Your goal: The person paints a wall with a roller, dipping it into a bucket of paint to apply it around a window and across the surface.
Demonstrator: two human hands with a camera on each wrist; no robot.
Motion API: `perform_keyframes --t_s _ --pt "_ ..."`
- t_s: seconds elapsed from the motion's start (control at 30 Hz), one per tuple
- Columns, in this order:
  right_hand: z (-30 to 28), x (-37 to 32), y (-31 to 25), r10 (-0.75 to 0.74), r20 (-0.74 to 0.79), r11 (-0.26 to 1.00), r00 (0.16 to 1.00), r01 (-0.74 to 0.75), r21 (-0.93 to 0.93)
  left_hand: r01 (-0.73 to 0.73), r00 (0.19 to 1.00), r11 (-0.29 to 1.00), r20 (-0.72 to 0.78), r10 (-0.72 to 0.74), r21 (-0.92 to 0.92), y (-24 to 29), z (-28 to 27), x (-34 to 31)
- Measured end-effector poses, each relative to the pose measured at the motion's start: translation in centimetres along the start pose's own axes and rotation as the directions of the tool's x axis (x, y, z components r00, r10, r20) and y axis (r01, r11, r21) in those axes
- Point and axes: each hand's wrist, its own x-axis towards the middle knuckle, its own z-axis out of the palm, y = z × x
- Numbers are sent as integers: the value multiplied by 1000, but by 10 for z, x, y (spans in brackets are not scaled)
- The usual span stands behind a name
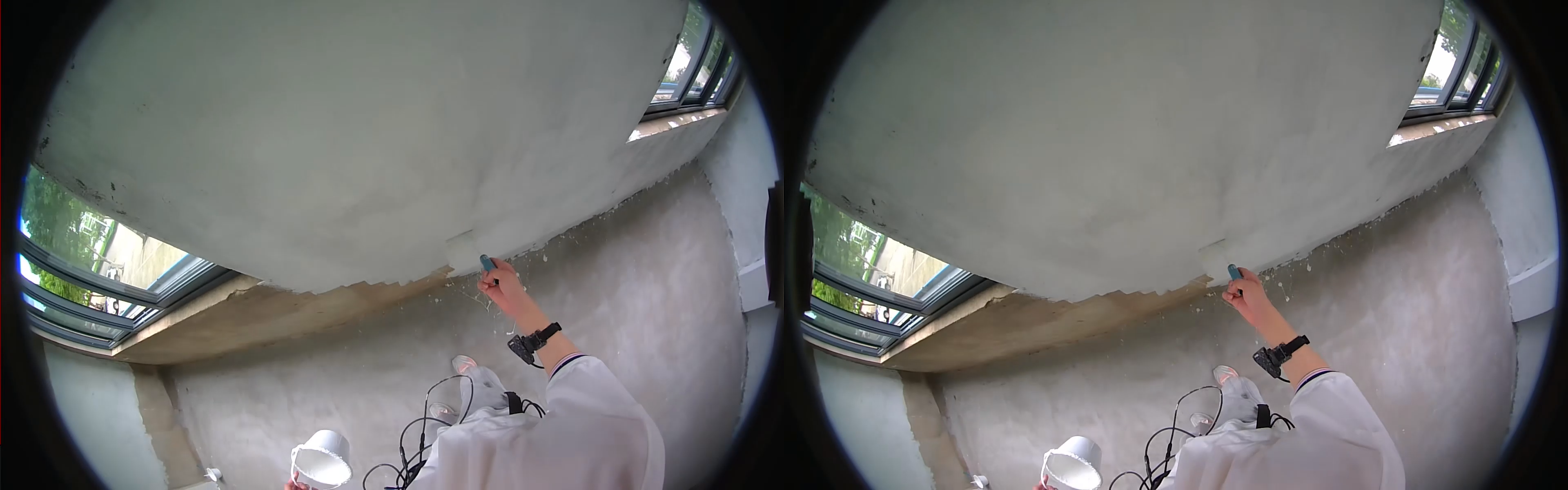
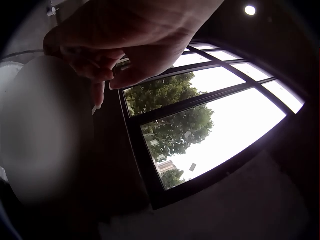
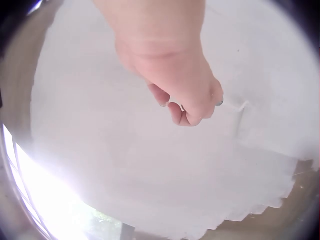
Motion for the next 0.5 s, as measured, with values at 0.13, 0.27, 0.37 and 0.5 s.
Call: perform_keyframes --t_s 0.13,0.27,0.37,0.5 --pt "68 -66 -53 -3 19 1000 1000 2 20 36 999 999 6 -36 -30 6 1 14" --pt "107 -117 -95 -43 86 999 995 41 17 88 996 995 16 -87 -46 8 6 27" --pt "101 -117 -99 -38 92 999 995 36 26 136 991 990 10 -136 -43 6 13 33" --pt "51 -78 -64 24 131 997 991 -33 71 187 982 982 -34 -188 -21 8 27 41"
